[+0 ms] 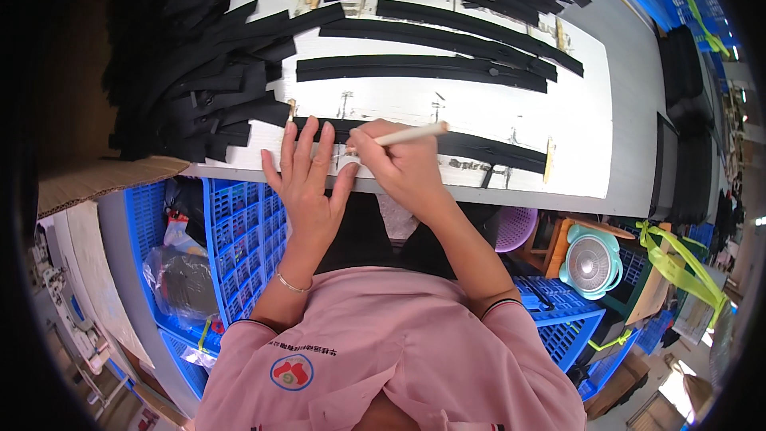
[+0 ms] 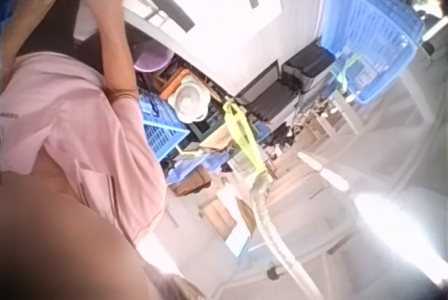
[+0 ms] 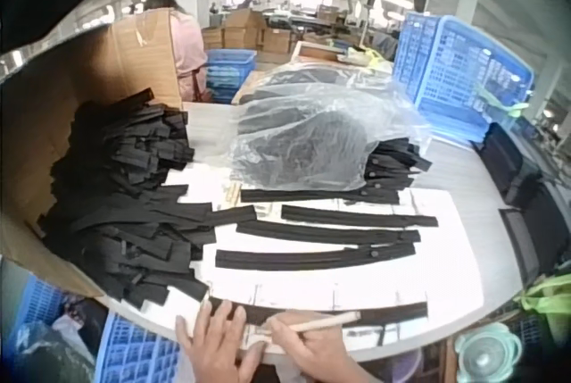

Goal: Marking black fabric strips with a pen using a template board at a workbench.

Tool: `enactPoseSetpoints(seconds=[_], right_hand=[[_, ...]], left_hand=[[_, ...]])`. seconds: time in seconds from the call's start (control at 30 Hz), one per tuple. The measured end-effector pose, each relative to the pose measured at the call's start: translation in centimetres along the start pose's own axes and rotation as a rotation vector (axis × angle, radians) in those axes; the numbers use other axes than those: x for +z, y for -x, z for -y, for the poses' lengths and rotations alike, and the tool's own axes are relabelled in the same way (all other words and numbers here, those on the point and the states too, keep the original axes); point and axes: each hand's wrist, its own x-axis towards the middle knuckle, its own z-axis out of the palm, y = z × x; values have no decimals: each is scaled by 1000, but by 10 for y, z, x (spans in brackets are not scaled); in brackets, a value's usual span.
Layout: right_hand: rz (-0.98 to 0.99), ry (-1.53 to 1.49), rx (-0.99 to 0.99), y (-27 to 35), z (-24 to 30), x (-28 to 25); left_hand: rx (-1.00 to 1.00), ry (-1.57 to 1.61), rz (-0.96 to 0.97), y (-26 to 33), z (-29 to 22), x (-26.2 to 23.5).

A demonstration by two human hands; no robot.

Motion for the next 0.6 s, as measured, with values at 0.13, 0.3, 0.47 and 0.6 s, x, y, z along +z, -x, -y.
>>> enactPoseSetpoints(seconds=[0.13, 0.3, 0.47, 0.6], right_hand=[[-278, 58, -65, 22, 3, -42], [-381, 217, -11, 23, -6, -65], [-377, 255, -9, 22, -9, -65], [-340, 284, -14, 22, -9, -66]], left_hand=[[1, 11, 14, 1, -1, -1], [17, -11, 27, 0, 0, -1], [-8, 6, 24, -4, -16, -7], [117, 125, 66, -12, -43, 4]])
